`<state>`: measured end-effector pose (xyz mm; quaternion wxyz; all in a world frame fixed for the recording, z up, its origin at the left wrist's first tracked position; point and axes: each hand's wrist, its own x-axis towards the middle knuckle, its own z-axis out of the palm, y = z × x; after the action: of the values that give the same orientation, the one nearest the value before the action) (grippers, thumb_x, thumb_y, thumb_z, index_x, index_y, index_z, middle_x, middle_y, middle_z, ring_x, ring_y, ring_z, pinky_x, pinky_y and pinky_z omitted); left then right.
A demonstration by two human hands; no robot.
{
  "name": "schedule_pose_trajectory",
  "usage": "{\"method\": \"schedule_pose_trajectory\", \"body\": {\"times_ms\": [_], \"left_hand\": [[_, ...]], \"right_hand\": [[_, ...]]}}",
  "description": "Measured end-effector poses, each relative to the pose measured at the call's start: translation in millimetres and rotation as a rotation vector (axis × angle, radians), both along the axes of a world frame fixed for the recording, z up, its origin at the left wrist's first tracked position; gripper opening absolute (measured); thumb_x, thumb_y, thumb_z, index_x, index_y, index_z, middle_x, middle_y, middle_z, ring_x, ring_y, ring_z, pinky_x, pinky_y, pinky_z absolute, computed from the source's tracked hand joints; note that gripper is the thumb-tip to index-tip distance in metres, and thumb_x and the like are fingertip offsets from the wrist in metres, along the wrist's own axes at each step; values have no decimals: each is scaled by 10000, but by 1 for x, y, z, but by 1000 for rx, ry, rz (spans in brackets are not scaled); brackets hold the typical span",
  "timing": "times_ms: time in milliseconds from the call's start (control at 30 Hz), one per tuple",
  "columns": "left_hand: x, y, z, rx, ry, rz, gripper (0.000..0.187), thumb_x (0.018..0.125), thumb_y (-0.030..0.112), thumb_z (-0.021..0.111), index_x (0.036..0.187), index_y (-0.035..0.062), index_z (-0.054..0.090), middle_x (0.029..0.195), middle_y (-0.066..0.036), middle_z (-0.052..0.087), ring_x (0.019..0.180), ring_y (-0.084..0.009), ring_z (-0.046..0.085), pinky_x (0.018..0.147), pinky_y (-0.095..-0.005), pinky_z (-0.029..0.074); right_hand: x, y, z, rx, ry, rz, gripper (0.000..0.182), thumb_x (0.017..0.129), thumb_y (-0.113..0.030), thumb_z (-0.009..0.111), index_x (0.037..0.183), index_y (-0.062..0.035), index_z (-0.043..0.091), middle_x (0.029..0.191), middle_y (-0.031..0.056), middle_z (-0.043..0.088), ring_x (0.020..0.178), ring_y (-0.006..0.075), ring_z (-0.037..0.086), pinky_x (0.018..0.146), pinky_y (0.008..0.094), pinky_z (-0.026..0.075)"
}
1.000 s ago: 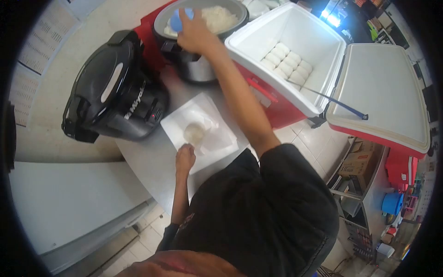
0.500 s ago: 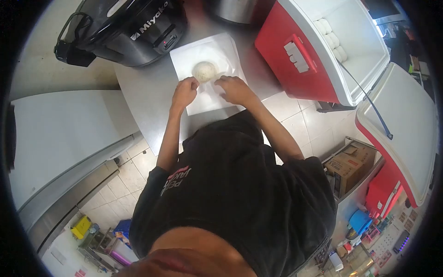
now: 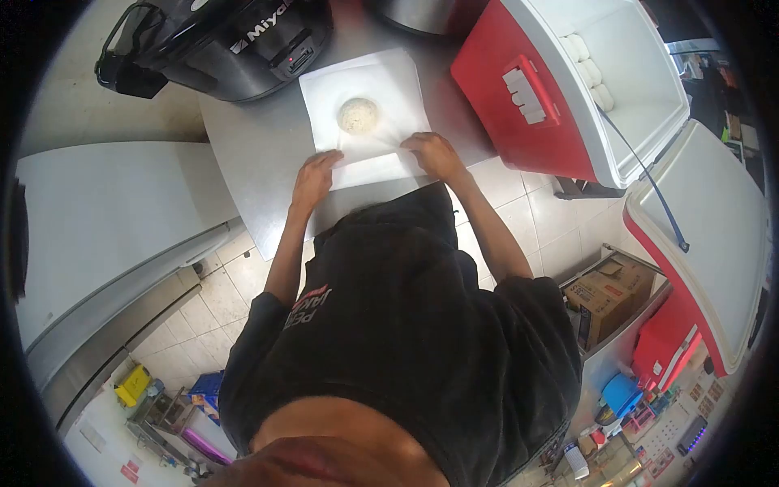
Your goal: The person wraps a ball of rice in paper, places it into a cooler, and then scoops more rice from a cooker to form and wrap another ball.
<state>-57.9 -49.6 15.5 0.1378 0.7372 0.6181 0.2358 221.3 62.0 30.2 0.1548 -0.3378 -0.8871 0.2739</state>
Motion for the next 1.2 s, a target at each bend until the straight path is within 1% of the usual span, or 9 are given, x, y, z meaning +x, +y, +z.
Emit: {"method": "schedule_pose_trajectory", "body": {"times_ms": [167,367,533,700,833,900,967,1100,1200], "left_hand": [[-1,-14,25,-234,-621,171,221,834,9,538,1017,-2,662,810,-153,684,751,-240,659,729,-309,502],[16,24,-6,-28,-737,594,159,890,64,535,968,-11,651,732,-142,650,552,-184,502,537,-320,399],[19,32,-40,-156,-124,513,210,819,106,532,992,5,593,818,-226,641,775,-423,616,726,-476,510],[31,32,-6,-22,-226,637,264,797,89,556,1053,23,562,1101,-187,572,1068,-372,536,870,-457,440],[41,27,4,207,-209,-28,429,803,72,577,1224,9,517,1348,-141,466,1249,-309,429,1029,-443,324],[54,24,6,140,-22,-144,437,820,71,567,1248,7,506,1370,-141,454,1284,-296,399,1049,-448,306],[54,26,7,137,-35,-127,430,824,71,564,1245,5,506,1363,-151,456,1283,-299,400,1046,-451,308],[41,36,-17,92,-291,-104,435,815,63,561,1243,12,504,1365,-174,432,1305,-309,365,1060,-468,276],[30,57,18,304,-74,126,507,756,45,576,1254,23,485,1357,-150,430,1295,-335,366,1061,-467,273]], "right_hand": [[15,-11,-6,-327,230,-130,129,873,-122,593,902,-22,668,837,140,657,780,276,619,746,331,476],[-21,8,-29,-362,392,-553,202,898,-226,596,879,-32,649,734,156,630,644,237,596,638,326,472],[-30,16,-35,3,-130,-462,186,867,-232,582,896,-49,599,791,193,649,786,383,634,673,478,496],[-34,35,-29,22,-20,-430,252,776,-210,668,970,-70,591,987,150,627,966,352,587,820,449,469],[-79,79,-15,128,73,-148,537,726,-224,723,1200,-79,516,1196,143,540,1162,334,473,978,440,378],[-98,99,-17,102,22,-74,545,726,-251,724,1207,-110,511,1211,140,533,1149,327,483,958,461,375],[-111,112,2,-158,-413,1,421,726,-245,723,1089,-114,555,1095,107,582,1102,336,502,917,481,372],[-101,113,-3,102,-293,195,242,744,-180,689,936,-85,577,960,97,598,980,332,559,823,458,408],[-89,87,28,-35,-46,330,110,763,-23,616,850,-36,551,873,120,574,800,326,592,696,405,454]]}}
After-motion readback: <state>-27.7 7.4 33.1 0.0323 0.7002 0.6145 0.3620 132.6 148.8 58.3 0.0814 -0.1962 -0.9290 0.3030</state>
